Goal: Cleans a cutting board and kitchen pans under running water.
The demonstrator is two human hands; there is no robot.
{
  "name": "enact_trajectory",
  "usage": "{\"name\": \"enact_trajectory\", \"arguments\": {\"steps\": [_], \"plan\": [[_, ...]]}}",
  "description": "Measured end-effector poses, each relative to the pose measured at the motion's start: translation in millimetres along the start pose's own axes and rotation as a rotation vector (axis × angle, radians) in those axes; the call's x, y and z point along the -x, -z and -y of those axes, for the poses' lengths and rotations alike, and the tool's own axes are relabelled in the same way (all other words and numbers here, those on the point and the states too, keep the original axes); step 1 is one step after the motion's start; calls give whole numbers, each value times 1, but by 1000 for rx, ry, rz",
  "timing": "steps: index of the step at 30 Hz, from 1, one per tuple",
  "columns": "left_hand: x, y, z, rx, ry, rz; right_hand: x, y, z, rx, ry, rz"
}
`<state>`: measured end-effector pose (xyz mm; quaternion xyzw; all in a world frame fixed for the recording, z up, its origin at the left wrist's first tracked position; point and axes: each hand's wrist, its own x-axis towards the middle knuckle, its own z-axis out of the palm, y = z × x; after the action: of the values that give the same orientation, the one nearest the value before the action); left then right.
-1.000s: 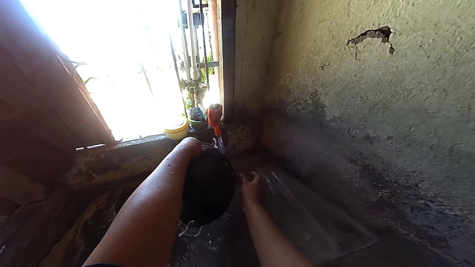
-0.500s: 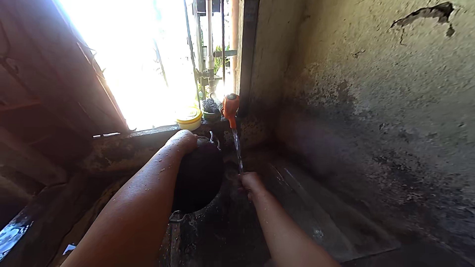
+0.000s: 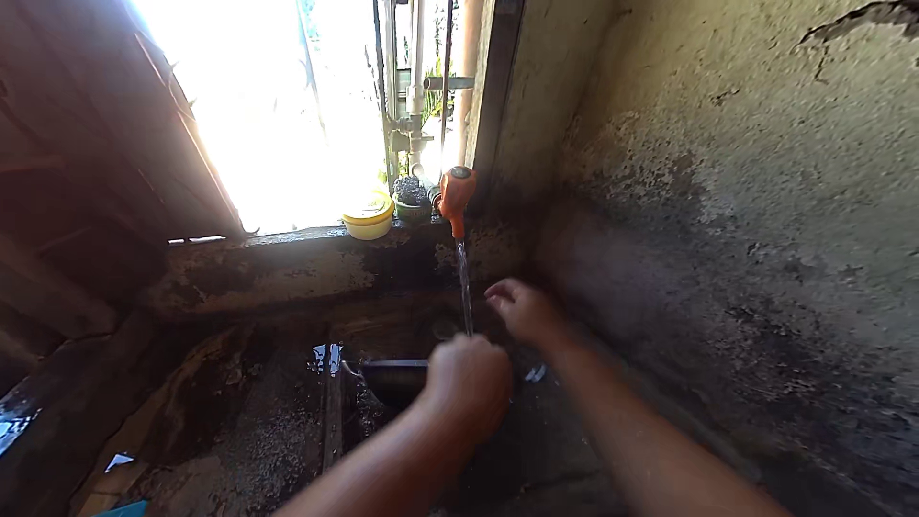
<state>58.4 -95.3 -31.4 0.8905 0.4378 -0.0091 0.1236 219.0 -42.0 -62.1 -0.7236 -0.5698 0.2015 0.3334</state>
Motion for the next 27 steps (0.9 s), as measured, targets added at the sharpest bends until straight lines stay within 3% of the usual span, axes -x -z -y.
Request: {"name": "enact_trajectory", "arguments": {"steps": [3,5,7,10,12,14,16,18,20,24,27], "plan": [[20,-67,-16,85,-174,16,10,-44,-42,123,70,399],[28,-94,-11,175,-186,23,14,-72,-72,352,108,595],[36,-107,11,233,-62,-72,22,-93,-94,560,106,651],[37,-116,76,266,316,-202,43,-123,-104,569,162,663],[26,-126,121,447,512,-182,58,-139,-100,482,366,784],[17,-138,149,717,593,-229,64,-147,-94,423,551,903],[17,-139,157,882,672,-224,55,-147,-99,471,504,769],[27,-130,148,968,689,-173,44,-158,-101,515,232,463],[44,-123,136,1089,700,-221,47,-179,-72,489,89,399],[86,-120,127,1338,655,-665,68,-202,-47,278,429,591],[104,-119,120,1285,588,-848,55,-220,-46,369,182,360]]}}
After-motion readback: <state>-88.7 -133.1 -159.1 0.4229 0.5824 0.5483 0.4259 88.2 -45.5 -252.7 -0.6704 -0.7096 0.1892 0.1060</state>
